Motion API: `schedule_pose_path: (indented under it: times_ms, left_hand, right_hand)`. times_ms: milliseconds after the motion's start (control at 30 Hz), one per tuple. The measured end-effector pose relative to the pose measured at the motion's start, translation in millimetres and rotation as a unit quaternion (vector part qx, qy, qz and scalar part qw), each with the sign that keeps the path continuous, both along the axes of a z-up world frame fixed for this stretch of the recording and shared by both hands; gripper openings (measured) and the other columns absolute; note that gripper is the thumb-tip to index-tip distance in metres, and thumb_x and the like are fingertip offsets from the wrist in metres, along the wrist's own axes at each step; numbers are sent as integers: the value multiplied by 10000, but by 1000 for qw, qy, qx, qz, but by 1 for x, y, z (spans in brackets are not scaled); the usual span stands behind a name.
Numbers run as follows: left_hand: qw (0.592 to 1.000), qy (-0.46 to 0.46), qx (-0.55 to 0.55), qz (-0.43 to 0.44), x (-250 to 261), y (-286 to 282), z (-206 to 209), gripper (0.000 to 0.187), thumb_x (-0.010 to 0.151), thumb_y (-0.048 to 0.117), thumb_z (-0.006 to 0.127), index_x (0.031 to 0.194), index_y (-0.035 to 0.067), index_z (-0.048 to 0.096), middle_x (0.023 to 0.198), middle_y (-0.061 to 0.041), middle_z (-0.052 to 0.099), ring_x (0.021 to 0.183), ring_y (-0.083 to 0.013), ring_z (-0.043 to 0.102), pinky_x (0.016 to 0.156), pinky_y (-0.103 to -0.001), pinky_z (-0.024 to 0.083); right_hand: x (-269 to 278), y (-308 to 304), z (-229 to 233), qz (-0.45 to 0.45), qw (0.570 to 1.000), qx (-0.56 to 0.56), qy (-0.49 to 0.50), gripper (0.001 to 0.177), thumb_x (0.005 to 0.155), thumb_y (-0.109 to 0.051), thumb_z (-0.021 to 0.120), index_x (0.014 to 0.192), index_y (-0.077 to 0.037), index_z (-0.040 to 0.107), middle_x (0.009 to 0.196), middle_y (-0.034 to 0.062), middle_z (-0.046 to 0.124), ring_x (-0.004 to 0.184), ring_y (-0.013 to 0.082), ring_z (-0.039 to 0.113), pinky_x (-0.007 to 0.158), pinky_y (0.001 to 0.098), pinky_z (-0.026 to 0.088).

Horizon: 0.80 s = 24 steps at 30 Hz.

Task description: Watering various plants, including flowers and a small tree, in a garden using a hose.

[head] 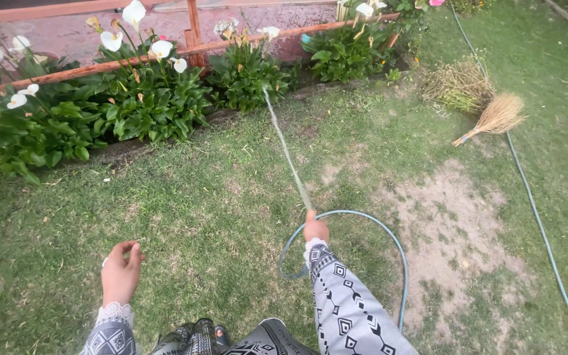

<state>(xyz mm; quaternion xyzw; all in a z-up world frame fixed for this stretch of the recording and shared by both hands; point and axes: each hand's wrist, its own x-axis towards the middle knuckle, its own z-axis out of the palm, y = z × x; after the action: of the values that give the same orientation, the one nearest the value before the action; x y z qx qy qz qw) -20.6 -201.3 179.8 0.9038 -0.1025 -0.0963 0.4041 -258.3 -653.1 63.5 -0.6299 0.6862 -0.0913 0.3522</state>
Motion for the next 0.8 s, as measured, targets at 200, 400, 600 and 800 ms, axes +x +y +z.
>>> schedule_pose_path:
  times_ms: [200,400,600,800]
  left_hand:
    - [999,21,6,-27,5,-21,-12,327,1052,311,591,1268,79,671,1059,-108,793,811,-211,760,729,-364,573]
    - [998,3,-15,-53,7,-36,-9,296,1044,285,606,1226,64,683,1052,-113,785,829,-153,753,700,-344,575]
    - [998,45,16,-47,3,-43,2,298,1031,267,609,1263,93,677,1032,-104,793,750,-194,747,674,-354,577]
    - [998,17,-12,-63,3,-36,-21,286,1013,264,631,1242,103,689,1005,-115,793,784,-156,737,714,-338,566]
  right_hand:
    - [21,25,28,15,999,27,-17,913,938,-727,336,1130,86,704,1145,328,697,1107,472,675,968,547,504]
    - [25,42,65,24,998,62,-17,878,931,-716,351,1085,59,734,1080,273,721,1003,405,726,884,526,553]
    - [16,31,63,34,997,70,-7,897,945,-720,288,1061,28,769,1091,253,758,985,384,721,886,519,534]
    - [-1,6,24,-5,1000,22,8,891,934,-733,352,1142,53,715,1163,306,682,1090,438,662,972,517,489]
